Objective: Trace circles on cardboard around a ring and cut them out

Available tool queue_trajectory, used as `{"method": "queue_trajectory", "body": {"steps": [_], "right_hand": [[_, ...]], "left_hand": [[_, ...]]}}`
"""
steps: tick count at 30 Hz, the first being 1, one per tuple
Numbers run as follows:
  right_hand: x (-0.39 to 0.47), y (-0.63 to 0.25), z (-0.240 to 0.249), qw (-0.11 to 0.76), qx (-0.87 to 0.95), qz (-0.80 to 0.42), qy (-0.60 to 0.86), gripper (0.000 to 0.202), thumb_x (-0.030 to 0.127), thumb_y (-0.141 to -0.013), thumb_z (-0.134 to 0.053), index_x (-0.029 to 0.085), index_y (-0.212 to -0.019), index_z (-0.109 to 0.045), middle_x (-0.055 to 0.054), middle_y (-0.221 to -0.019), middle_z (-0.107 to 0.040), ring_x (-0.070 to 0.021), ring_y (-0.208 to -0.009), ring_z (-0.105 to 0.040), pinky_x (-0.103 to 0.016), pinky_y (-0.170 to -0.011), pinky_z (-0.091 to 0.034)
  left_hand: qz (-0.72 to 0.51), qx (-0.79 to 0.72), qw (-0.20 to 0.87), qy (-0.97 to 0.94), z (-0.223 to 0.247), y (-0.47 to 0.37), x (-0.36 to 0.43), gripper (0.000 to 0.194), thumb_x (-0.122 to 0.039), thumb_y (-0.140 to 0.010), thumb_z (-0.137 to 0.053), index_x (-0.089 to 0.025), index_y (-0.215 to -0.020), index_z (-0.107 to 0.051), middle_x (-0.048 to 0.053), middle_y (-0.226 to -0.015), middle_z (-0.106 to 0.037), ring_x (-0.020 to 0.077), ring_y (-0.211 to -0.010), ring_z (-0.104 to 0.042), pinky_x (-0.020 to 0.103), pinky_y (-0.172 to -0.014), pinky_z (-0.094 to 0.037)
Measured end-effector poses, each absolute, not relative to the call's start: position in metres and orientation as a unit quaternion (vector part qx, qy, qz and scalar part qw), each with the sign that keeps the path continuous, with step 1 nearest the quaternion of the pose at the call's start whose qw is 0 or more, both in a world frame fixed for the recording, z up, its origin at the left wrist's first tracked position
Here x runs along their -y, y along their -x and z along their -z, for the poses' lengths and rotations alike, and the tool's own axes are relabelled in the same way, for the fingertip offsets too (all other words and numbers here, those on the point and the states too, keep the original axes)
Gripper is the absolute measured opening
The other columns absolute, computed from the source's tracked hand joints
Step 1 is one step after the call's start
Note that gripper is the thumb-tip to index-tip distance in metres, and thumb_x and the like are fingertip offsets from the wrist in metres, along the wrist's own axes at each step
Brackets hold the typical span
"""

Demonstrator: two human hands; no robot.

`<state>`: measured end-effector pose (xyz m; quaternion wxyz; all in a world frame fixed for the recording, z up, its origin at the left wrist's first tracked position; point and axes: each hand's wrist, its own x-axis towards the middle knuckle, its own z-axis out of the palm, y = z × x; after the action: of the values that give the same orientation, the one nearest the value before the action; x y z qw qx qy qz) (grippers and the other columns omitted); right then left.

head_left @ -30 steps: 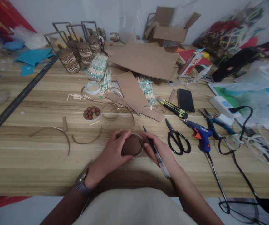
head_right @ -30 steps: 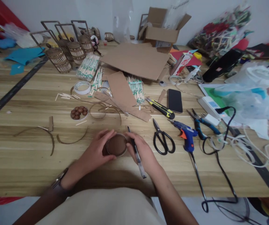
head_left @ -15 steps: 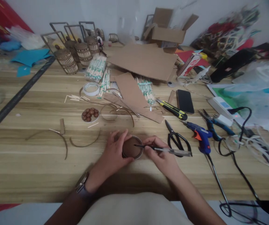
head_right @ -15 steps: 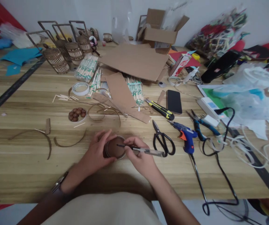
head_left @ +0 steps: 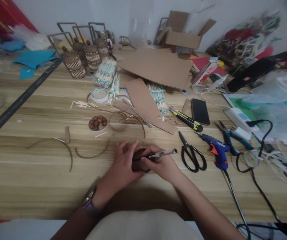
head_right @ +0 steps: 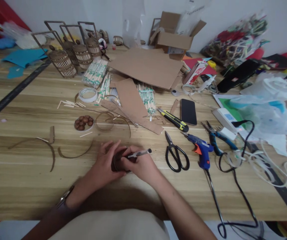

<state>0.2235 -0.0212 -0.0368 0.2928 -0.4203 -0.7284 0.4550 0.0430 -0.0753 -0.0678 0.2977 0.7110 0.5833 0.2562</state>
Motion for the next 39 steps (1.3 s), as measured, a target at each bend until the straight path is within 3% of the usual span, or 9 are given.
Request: {"method": "queue_trajectory", "body": {"steps": [6, 13, 20, 26, 33, 39], "right_hand": [[0.014, -0.228, 0.041, 0.314, 0.753, -0.401, 0.417, 0.006, 0.019, -0.087, -0.065, 0.022, -0.083, -0.069, -0.002, -0.079, -0.077, -0.0206, -0.074, -0.072, -0.031, -0.069, -0.056], [0.022, -0.235, 0.046, 0.354, 0.776, -0.31, 0.419, 0.006, 0.024, -0.09, -0.066, 0.025, -0.086, -0.071, -0.003, -0.078, -0.077, -0.0241, -0.076, -0.071, -0.039, -0.076, -0.053], [0.037, -0.222, 0.048, 0.365, 0.8, -0.295, 0.373, 0.009, 0.021, -0.093, -0.061, 0.025, -0.087, -0.066, -0.002, -0.083, -0.076, -0.0218, -0.078, -0.071, -0.038, -0.078, -0.052], [0.046, -0.226, 0.034, 0.333, 0.811, -0.312, 0.367, 0.011, 0.019, -0.092, -0.061, 0.025, -0.083, -0.064, 0.0, -0.075, -0.072, -0.0196, -0.07, -0.068, -0.036, -0.075, -0.051], [0.039, -0.224, 0.037, 0.354, 0.784, -0.32, 0.396, 0.011, 0.018, -0.093, -0.059, 0.025, -0.088, -0.067, -0.002, -0.083, -0.076, -0.0213, -0.078, -0.071, -0.033, -0.073, -0.052], [0.047, -0.226, 0.035, 0.334, 0.784, -0.348, 0.39, 0.009, 0.018, -0.092, -0.061, 0.024, -0.087, -0.067, -0.002, -0.081, -0.074, -0.0207, -0.077, -0.069, -0.032, -0.072, -0.05]], "left_hand": [[-0.247, -0.583, 0.309, -0.71, 0.063, -0.042, 0.076, 0.109, -0.023, -0.068, -0.087, -0.025, -0.16, -0.027, 0.012, -0.146, -0.063, 0.046, -0.148, -0.033, 0.072, -0.119, -0.024], [-0.249, -0.581, 0.314, -0.709, 0.063, -0.042, 0.074, 0.11, -0.023, -0.069, -0.087, -0.026, -0.16, -0.027, 0.012, -0.144, -0.065, 0.0456, -0.148, -0.033, 0.075, -0.12, -0.018], [-0.257, -0.584, 0.295, -0.711, 0.066, -0.044, 0.075, 0.104, -0.027, -0.07, -0.085, -0.026, -0.159, -0.031, 0.01, -0.141, -0.068, 0.045, -0.145, -0.038, 0.074, -0.12, -0.017], [-0.257, -0.579, 0.293, -0.716, 0.065, -0.043, 0.076, 0.093, -0.034, -0.077, -0.081, -0.025, -0.158, -0.035, 0.01, -0.141, -0.068, 0.0468, -0.146, -0.037, 0.074, -0.12, -0.016], [-0.245, -0.577, 0.301, -0.719, 0.066, -0.042, 0.075, 0.101, -0.026, -0.07, -0.087, -0.021, -0.156, -0.035, 0.011, -0.144, -0.066, 0.0465, -0.146, -0.035, 0.074, -0.12, -0.019], [-0.252, -0.58, 0.292, -0.718, 0.067, -0.043, 0.076, 0.092, -0.03, -0.075, -0.083, -0.021, -0.155, -0.038, 0.01, -0.143, -0.067, 0.0455, -0.146, -0.034, 0.073, -0.121, -0.017]]}}
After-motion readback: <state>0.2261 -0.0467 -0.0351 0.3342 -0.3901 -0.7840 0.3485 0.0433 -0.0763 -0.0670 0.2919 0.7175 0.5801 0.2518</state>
